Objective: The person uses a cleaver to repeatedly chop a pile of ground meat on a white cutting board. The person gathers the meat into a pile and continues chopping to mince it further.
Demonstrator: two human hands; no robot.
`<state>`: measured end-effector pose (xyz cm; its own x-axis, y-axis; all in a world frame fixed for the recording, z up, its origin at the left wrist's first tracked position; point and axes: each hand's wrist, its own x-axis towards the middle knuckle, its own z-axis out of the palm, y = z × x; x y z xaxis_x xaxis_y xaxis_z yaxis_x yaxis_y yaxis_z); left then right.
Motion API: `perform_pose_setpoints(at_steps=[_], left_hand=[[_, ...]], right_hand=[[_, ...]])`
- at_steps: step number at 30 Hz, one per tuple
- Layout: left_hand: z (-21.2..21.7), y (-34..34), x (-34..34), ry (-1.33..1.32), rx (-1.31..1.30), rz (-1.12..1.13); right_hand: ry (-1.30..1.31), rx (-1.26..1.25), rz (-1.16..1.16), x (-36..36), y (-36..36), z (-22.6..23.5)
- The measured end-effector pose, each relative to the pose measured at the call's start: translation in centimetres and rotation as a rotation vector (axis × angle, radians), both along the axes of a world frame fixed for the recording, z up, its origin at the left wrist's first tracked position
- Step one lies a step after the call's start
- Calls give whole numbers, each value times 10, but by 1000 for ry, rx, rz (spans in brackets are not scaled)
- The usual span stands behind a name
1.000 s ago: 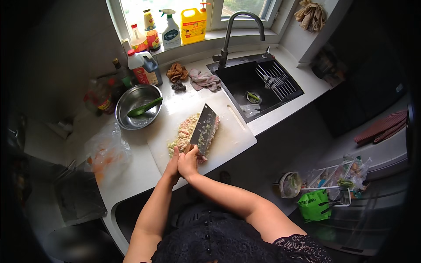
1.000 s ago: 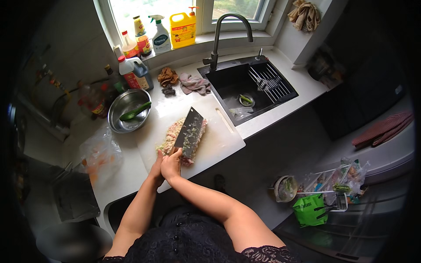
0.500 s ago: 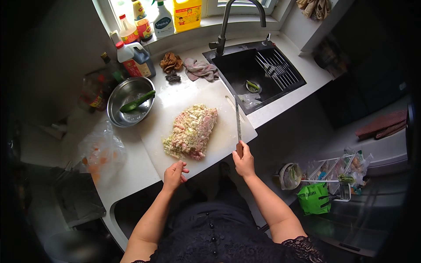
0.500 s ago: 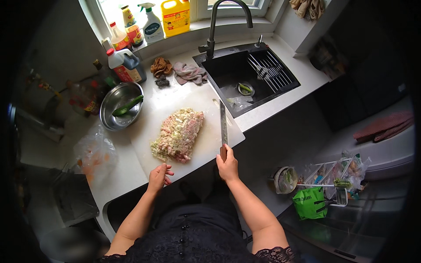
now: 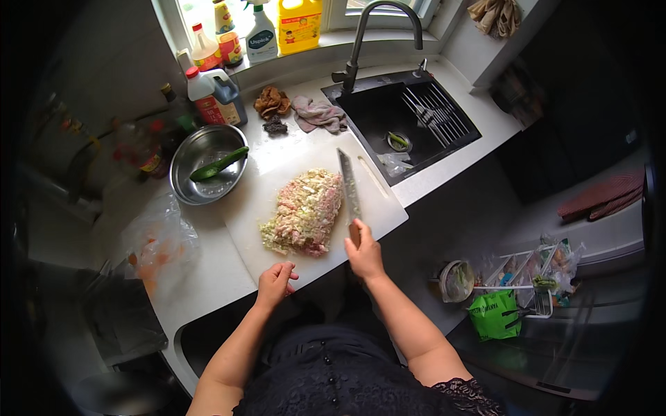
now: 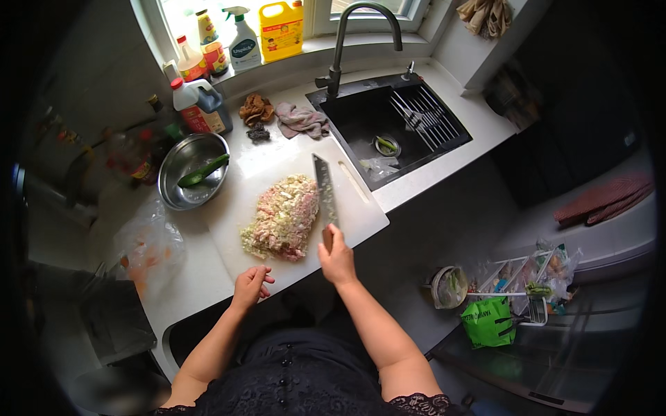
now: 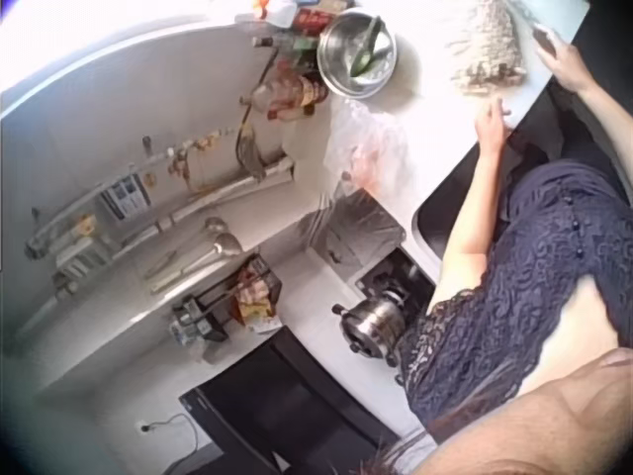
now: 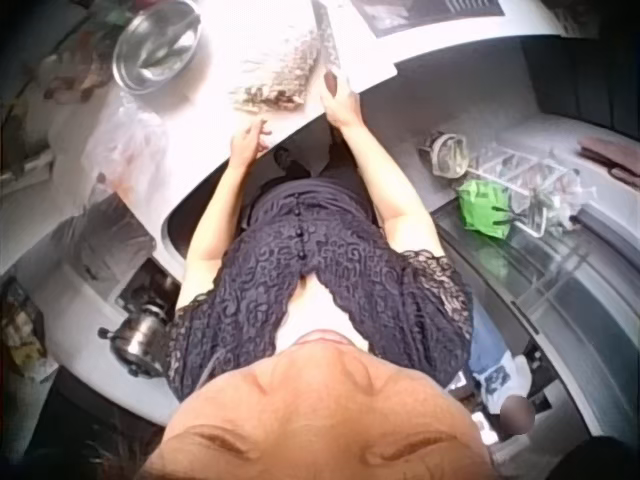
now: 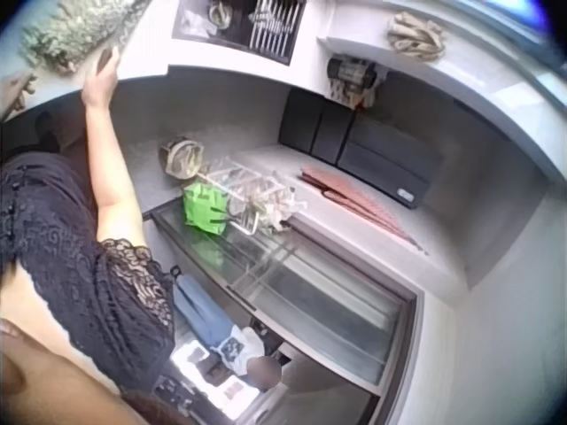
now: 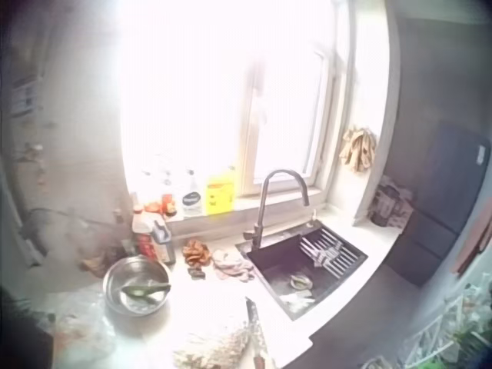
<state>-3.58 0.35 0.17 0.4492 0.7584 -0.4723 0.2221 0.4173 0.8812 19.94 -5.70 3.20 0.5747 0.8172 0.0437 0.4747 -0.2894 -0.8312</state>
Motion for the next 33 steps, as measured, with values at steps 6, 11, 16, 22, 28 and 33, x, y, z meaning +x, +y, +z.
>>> perform_pose_setpoints(at_steps=[6,11,16,22,28,33], left_hand=[[12,-1,-4,12,33,31],[17,0,2,-22,13,4],[27,4,44,-67,103,-50],[16,22,56,-130,-274,-2],[24,18,43,-319,-333,195],[53,20,24,-149,27,228]], right_hand=[[-10,-146,5,27,20,-6],[58,-72,97,-15,15,3],[49,-16,192,-69,14,-4],[58,-179,340,-85,23,-4],[-88,-320,631,-62,10,49],[39,-192,553,11,-23,70]])
